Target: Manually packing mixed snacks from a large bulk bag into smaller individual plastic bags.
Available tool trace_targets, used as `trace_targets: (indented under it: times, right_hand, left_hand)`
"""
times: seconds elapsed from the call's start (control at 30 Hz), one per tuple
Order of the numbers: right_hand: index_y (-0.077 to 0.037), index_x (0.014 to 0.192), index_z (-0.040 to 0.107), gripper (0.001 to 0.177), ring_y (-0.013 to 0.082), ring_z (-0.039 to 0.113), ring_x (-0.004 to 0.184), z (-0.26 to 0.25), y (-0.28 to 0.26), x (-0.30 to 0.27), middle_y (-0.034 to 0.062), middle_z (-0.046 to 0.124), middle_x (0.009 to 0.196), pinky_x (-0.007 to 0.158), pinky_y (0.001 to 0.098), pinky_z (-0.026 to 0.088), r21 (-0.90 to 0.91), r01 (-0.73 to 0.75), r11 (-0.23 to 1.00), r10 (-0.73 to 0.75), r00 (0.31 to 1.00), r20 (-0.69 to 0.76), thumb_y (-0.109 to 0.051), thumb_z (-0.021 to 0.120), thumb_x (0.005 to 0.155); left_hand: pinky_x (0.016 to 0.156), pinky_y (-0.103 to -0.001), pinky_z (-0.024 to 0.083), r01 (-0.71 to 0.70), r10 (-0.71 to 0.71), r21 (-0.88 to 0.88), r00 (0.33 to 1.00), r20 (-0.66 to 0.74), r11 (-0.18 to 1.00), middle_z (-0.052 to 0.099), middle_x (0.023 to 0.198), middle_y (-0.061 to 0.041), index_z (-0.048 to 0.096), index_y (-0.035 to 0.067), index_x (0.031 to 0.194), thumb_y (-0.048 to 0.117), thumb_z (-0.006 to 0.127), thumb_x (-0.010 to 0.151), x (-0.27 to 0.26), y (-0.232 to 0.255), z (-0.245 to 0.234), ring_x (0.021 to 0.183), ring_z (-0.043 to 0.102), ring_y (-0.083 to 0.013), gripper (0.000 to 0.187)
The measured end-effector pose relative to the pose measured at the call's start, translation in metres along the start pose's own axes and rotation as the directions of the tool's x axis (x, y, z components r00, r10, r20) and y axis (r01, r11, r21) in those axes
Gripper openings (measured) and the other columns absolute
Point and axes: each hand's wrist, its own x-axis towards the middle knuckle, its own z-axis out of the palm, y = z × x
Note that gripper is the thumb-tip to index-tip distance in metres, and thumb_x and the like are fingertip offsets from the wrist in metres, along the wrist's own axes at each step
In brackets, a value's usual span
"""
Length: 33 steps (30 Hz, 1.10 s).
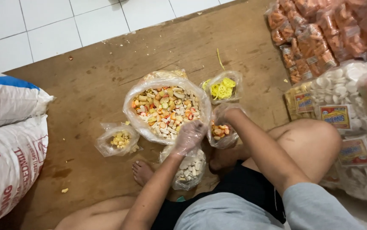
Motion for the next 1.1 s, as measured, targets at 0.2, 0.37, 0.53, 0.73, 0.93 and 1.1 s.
trace_targets:
  times: [0.2, 0.37, 0.53, 0.73, 0.93, 1.1]
  right_hand:
    - [-0.026, 0.129, 0.069, 0.060, 0.0224, 0.058, 0.134, 0.013, -0.019, 0.043, -0.0013, 0.067, 0.137, 0.109, 0.0489, 0.049, -0.073, 0.101, 0.992, -0.111, 0.981, -0.157, -0.064, 0.066, 0.082]
    - [-0.010, 0.080, 0.073, 0.025, 0.0322, 0.078, 0.082, 0.004, -0.064, 0.027, 0.0126, 0.075, 0.075, 0.069, 0.0439, 0.061, -0.135, 0.272, 0.953, -0.297, 0.741, -0.602, -0.017, 0.054, 0.095]
    - [-0.017, 0.069, 0.053, 0.025, 0.0169, 0.052, 0.050, 0.046, -0.078, 0.072, -0.0022, 0.044, 0.056, 0.047, 0.0309, 0.041, -0.557, -0.201, 0.805, -0.563, 0.034, -0.826, -0.013, 0.046, 0.092]
    - [-0.021, 0.071, 0.053, 0.014, 0.0183, 0.061, 0.053, 0.061, -0.069, 0.109, -0.0020, 0.053, 0.057, 0.046, 0.0334, 0.047, -0.442, 0.051, 0.896, -0.443, 0.198, -0.874, -0.025, 0.053, 0.084]
    - [-0.015, 0.073, 0.057, 0.020, 0.0287, 0.066, 0.062, 0.079, -0.053, 0.133, 0.0076, 0.059, 0.063, 0.057, 0.0424, 0.053, -0.351, 0.273, 0.896, -0.407, 0.187, -0.894, -0.027, 0.057, 0.089]
    - [-0.017, 0.072, 0.060, 0.017, 0.0275, 0.070, 0.064, 0.071, -0.056, 0.112, 0.0053, 0.064, 0.063, 0.059, 0.0391, 0.054, -0.284, 0.228, 0.931, -0.356, 0.403, -0.843, -0.027, 0.060, 0.085]
  left_hand:
    - [0.062, -0.049, 0.059, -0.143, 0.212, 0.198, 0.894, -0.394, 0.970, 0.070, 0.068, -0.014, 0.071, 0.012, 0.085, 0.029, 0.068, 0.090, 0.005, 0.004, -0.053, 0.076, 0.075, -0.0367, 0.018]
    - [0.089, -0.043, 0.059, 0.193, -0.019, 0.588, 0.957, -0.289, 0.786, 0.067, 0.114, -0.010, 0.060, 0.016, 0.122, 0.045, 0.060, 0.095, -0.010, 0.026, -0.092, 0.108, 0.070, -0.0324, 0.040]
    - [0.085, -0.041, 0.060, 0.114, 0.070, 0.705, 0.971, -0.227, 0.700, 0.066, 0.107, -0.008, 0.066, 0.020, 0.116, 0.042, 0.064, 0.092, 0.027, -0.053, -0.065, 0.105, 0.070, -0.0319, 0.033]
    - [0.073, -0.037, 0.059, 0.068, 0.110, 0.786, 0.979, -0.170, 0.615, 0.065, 0.095, -0.007, 0.072, 0.020, 0.100, 0.028, 0.061, 0.091, 0.024, -0.050, -0.062, 0.093, 0.071, -0.0286, 0.016]
    - [0.058, -0.038, 0.054, -0.041, 0.266, 0.910, 0.961, -0.078, 0.413, 0.062, 0.084, -0.004, 0.071, 0.020, 0.090, 0.017, 0.062, 0.085, 0.044, -0.093, -0.032, 0.074, 0.067, -0.0240, 0.011]
    - [0.053, -0.042, 0.055, -0.060, 0.211, 0.936, 0.977, -0.016, 0.346, 0.061, 0.082, -0.001, 0.070, 0.020, 0.091, 0.020, 0.060, 0.085, 0.049, -0.105, -0.023, 0.073, 0.067, -0.0203, 0.011]
